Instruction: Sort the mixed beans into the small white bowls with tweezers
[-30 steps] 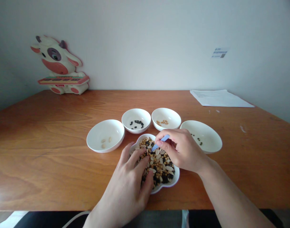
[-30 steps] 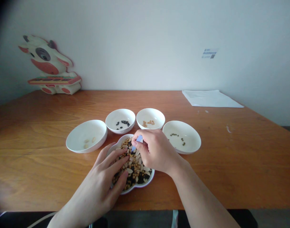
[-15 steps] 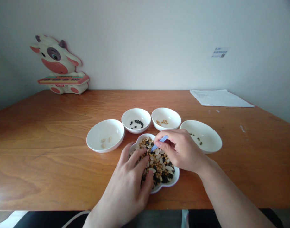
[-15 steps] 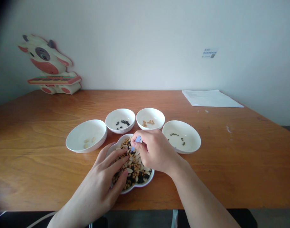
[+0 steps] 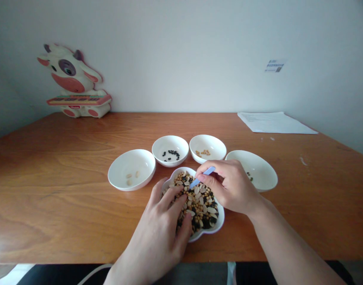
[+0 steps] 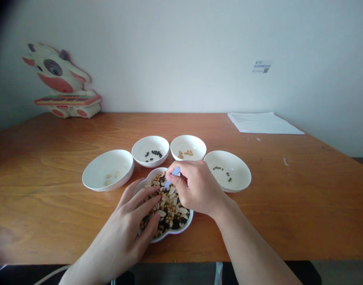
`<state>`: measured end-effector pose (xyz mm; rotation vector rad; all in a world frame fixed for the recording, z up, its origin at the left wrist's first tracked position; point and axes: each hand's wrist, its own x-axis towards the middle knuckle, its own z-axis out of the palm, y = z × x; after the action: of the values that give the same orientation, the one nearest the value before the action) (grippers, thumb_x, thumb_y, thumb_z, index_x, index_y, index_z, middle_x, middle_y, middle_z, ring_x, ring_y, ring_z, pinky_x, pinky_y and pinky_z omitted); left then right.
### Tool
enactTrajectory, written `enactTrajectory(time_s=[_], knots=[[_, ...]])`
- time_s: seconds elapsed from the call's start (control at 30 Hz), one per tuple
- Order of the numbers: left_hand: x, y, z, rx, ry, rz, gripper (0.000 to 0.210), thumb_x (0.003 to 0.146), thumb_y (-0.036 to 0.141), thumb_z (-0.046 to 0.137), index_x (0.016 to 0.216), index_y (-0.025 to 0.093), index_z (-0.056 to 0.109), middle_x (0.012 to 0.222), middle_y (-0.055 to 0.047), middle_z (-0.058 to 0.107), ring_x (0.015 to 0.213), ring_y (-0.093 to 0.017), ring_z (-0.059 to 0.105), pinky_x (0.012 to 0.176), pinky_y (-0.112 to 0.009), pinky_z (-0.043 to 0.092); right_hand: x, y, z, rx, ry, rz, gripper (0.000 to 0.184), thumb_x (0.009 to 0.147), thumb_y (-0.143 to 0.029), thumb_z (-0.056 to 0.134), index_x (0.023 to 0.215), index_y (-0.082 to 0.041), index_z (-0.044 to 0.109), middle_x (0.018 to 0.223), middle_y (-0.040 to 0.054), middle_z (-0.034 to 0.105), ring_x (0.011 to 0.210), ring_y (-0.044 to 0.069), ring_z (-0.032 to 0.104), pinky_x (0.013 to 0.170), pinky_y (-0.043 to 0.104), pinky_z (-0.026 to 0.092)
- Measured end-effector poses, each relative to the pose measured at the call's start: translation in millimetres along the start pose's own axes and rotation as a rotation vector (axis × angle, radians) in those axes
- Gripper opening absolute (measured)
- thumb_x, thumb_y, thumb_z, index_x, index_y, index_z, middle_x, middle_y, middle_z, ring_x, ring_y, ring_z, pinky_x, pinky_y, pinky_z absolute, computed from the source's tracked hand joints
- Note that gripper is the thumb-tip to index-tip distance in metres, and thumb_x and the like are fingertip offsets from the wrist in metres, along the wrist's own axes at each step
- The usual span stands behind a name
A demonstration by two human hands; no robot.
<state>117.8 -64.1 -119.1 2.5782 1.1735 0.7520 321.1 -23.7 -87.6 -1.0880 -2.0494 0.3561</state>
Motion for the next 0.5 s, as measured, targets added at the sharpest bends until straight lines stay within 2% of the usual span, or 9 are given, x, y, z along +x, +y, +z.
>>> enactTrajectory(time_s=[0.17, 0.4, 0.5], knots=[[0.8, -0.2, 0.4, -0.026, -0.017, -0.012, 0.027, 0.091, 0.017, 0.050, 0.113, 0.019, 0.065, 0.127, -0.008, 0.059, 0.129, -0.031, 0.042, 0.108, -0.054, 0.043, 0.5, -0.1, -2.2, -0.036, 0.115, 0.017, 0.016, 0.088, -0.021, 0.057, 0.077, -0.018, 0.068, 0.064, -0.0015, 0.067, 0.053, 0.010, 0.056, 0.053, 0.023, 0.040], [-0.1, -0.4, -0.8, -0.044, -0.033, -0.019, 0.026, 0.092, 0.017, 0.048, 0.113, 0.018, 0.063, 0.128, -0.009, 0.057, 0.129, -0.031, 0.039, 0.109, -0.054, 0.041, -4.3, 15.9, -3.0, -0.129, 0.564, 0.230, 0.018, 0.087, -0.031, 0.061, 0.081, -0.017, 0.070, 0.068, 0.0039, 0.070, 0.057, 0.016, 0.062, 0.053, 0.026, 0.043], [-0.4, -1.0, -0.7, -0.038, -0.030, -0.017, 0.024, 0.092, 0.017, 0.048, 0.111, 0.018, 0.063, 0.127, -0.009, 0.057, 0.128, -0.032, 0.039, 0.108, -0.054, 0.041, -4.4, 22.7, -4.8, -0.227, 0.653, 0.297, 0.019, 0.087, -0.031, 0.061, 0.082, -0.016, 0.071, 0.071, 0.0062, 0.071, 0.061, 0.019, 0.065, 0.057, 0.028, 0.046]])
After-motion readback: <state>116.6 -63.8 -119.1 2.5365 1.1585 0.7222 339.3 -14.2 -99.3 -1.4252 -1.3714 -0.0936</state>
